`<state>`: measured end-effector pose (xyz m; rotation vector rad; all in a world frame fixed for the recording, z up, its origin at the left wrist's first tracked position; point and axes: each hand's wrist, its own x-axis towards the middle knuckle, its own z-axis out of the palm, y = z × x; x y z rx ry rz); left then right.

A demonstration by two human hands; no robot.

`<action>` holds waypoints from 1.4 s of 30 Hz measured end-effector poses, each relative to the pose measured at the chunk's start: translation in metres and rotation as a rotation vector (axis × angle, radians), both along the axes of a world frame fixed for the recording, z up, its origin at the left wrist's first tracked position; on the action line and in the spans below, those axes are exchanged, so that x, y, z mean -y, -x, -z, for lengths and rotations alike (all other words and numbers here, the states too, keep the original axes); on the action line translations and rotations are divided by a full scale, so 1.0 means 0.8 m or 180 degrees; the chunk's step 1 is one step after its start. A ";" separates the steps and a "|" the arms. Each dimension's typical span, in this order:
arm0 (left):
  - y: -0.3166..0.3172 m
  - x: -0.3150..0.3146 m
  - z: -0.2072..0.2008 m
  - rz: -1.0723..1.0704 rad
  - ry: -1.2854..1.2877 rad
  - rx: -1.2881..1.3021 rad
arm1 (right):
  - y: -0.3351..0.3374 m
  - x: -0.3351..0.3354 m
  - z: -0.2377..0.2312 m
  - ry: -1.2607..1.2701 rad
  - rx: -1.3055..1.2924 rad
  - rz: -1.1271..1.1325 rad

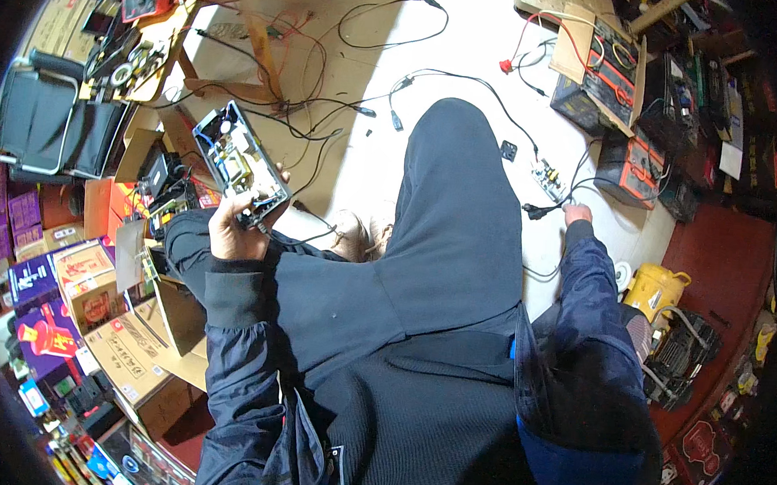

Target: The person sits on the floor and handles several small black electronic enclosures, opening them to expose circuit boards and capacitors. They repeatedly remove and reinsert circuit boards, rotate the units to inspect different sides, and connect power cables to test functionality.

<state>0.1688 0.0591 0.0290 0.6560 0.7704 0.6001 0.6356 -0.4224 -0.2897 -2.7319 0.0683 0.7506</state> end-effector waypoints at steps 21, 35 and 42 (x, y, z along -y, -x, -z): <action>-0.019 -0.064 -0.098 0.0545 -0.0400 0.1851 | 0.182 -0.411 -0.464 -0.3888 0.0642 -0.1890; -0.021 -0.101 -0.031 0.0149 -0.0169 0.1982 | 0.398 -0.594 -0.506 -0.2949 0.0444 -0.3176; 0.018 -0.118 -0.024 -0.0325 -0.0123 0.1695 | 0.425 -0.630 -0.476 -0.3808 -0.1063 -0.2316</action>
